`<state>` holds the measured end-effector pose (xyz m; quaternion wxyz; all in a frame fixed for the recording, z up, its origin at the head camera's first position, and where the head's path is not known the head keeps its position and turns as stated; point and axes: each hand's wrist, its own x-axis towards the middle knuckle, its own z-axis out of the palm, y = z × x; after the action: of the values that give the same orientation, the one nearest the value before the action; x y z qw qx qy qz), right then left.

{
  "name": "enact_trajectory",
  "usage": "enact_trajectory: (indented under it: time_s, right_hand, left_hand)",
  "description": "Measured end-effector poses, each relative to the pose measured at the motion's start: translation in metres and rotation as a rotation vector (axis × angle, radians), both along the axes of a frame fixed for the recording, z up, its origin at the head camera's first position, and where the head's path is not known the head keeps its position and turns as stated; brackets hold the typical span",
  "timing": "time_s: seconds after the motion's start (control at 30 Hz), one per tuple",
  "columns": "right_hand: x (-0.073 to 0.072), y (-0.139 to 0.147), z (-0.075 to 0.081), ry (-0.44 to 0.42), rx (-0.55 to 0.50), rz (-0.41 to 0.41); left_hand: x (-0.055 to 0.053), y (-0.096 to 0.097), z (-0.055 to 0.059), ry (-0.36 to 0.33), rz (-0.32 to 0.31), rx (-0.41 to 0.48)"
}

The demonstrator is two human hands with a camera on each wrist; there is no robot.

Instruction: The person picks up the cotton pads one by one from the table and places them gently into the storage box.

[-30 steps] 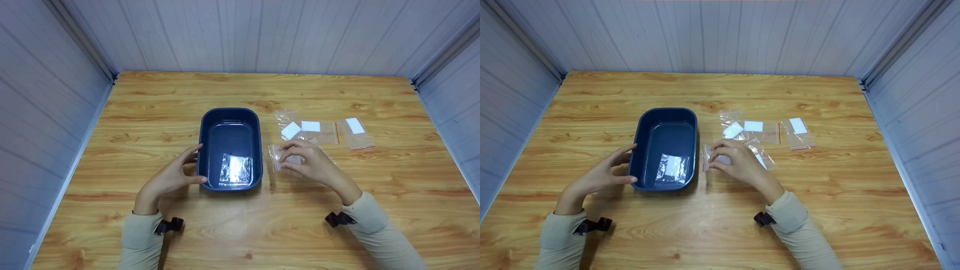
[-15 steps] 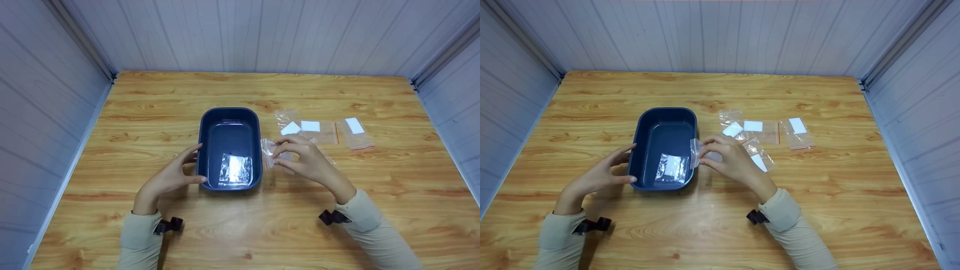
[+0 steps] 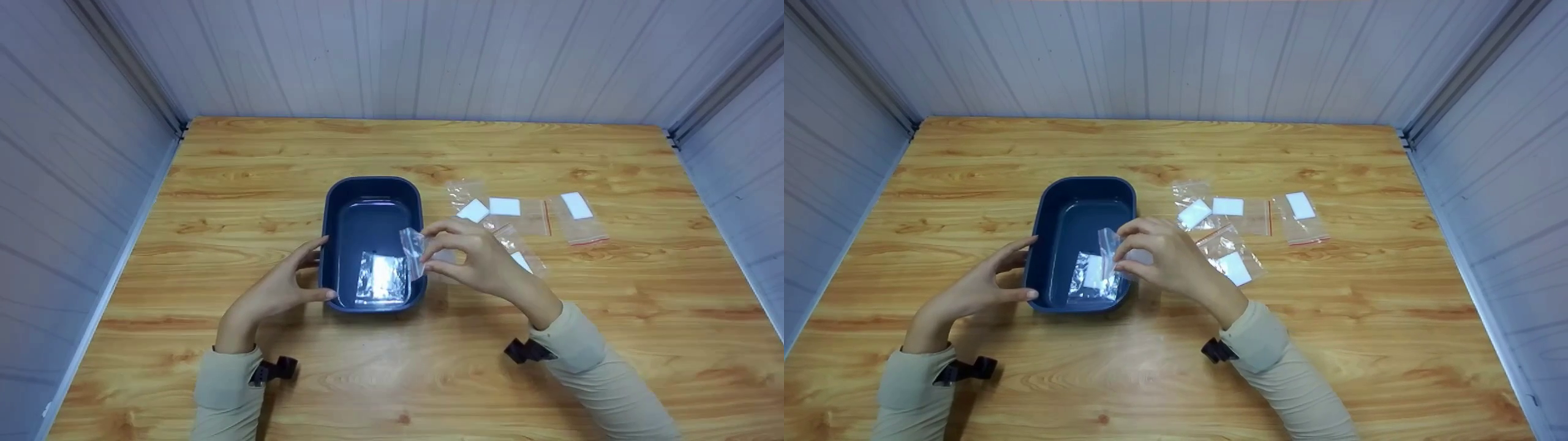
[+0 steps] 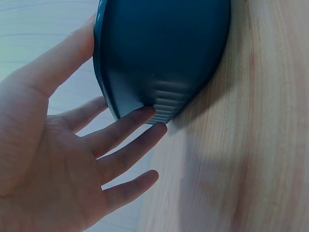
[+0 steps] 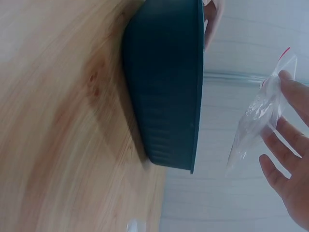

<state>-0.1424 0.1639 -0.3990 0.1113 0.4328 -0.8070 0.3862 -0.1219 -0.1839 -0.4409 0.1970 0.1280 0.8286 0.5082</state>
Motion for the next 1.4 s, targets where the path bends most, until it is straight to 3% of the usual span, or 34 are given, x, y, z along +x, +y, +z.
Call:
enact_trajectory:
  time_s: [0.4, 0.6, 1.03, 1.4]
  right_hand:
    - [0.0, -0.031, 0.012, -0.042, 0.017, 0.101]
    - [-0.004, -0.046, 0.015, -0.004, 0.02, 0.134]
    - [-0.018, -0.072, 0.001, -0.025, 0.016, 0.166]
    - [-0.022, -0.078, -0.019, -0.091, 0.105, 0.141]
  left_hand:
    - [0.001, 0.0, 0.0, 0.009, -0.002, 0.005]
    - [0.0, 0.0, 0.0, 0.004, 0.007, -0.013]
    - [0.001, 0.001, -0.001, -0.003, 0.008, -0.029]
    - [0.0, 0.0, 0.0, -0.01, 0.011, -0.034]
